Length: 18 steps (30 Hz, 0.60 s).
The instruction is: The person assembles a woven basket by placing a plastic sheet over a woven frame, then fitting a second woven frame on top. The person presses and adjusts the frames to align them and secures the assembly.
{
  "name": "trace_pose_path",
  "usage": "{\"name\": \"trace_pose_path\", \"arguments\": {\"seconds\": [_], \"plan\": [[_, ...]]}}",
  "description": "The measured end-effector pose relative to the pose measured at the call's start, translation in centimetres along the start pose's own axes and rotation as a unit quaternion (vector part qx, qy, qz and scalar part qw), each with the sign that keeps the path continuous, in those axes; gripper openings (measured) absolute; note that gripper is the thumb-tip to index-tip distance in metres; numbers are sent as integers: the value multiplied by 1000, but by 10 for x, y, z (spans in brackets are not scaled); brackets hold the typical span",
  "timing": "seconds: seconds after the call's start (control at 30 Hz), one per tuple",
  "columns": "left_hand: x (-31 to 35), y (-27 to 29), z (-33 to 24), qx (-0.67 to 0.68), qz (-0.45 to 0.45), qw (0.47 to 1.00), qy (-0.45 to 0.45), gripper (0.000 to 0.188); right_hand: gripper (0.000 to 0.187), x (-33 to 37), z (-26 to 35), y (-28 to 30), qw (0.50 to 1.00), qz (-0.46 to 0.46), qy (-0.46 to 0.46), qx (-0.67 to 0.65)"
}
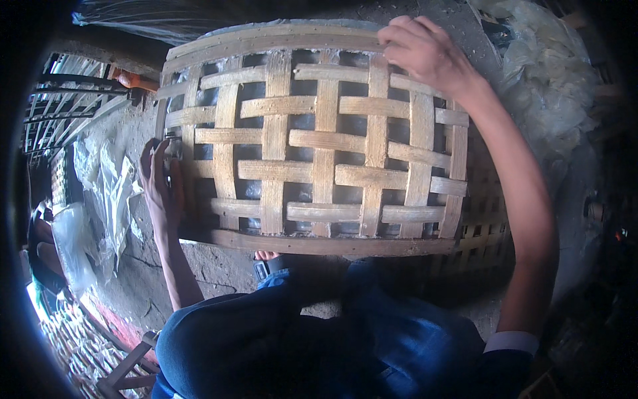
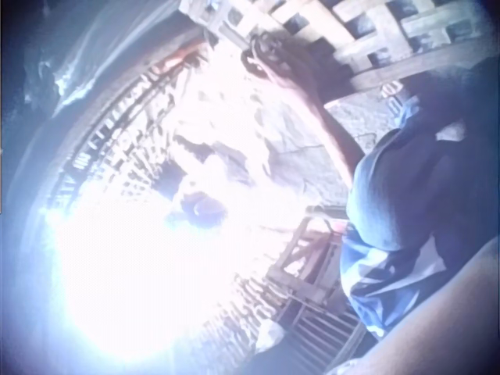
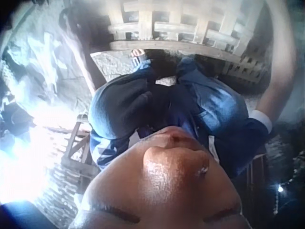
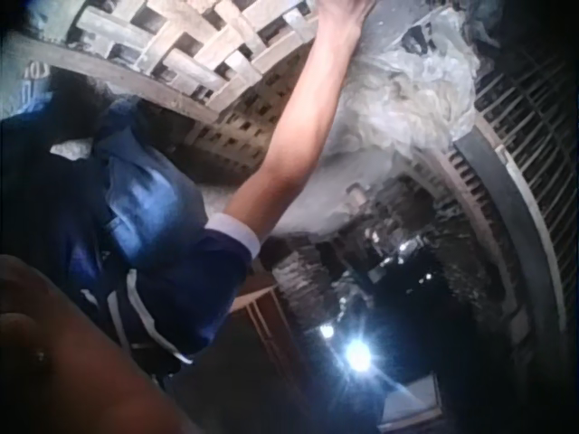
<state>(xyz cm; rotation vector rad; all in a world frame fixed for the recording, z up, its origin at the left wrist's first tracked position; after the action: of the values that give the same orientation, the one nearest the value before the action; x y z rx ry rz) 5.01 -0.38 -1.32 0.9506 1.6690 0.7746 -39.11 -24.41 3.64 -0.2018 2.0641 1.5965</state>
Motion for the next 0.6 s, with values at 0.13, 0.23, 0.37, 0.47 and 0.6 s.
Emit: {"name": "trace_pose_path", "arguments": {"seconds": [0.13,0.23,0.37,0.47,0.6], "plan": [[-2,10,-1,-17,-9,1000,10,38,13,7,-17,16,962,86,-231,-120],[1,7,4,-14,-6,1000,6,39,9,30,-47,31,891,215,-349,-195],[0,-1,-1,17,-7,1000,5,38,33,114,-151,85,797,-65,-576,-169],[-1,-1,0,8,-19,1000,-6,37,40,128,-150,84,643,-234,-687,-244],[-2,5,3,36,-4,999,32,37,45,145,-136,72,513,-334,-728,-307]]}}
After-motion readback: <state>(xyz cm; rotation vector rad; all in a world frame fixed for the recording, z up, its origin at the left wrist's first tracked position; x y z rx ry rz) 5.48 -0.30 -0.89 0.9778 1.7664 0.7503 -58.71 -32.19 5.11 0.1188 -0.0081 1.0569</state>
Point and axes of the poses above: each hand's wrist, its own x-axis away from the middle knuckle, its own y-axis out of the back of the hand, z = x × y, the point moved 2 cm from there along -x, towards the middle knuckle, and after that the axes turned 7 degrees about -z, right-handed, at the moved point
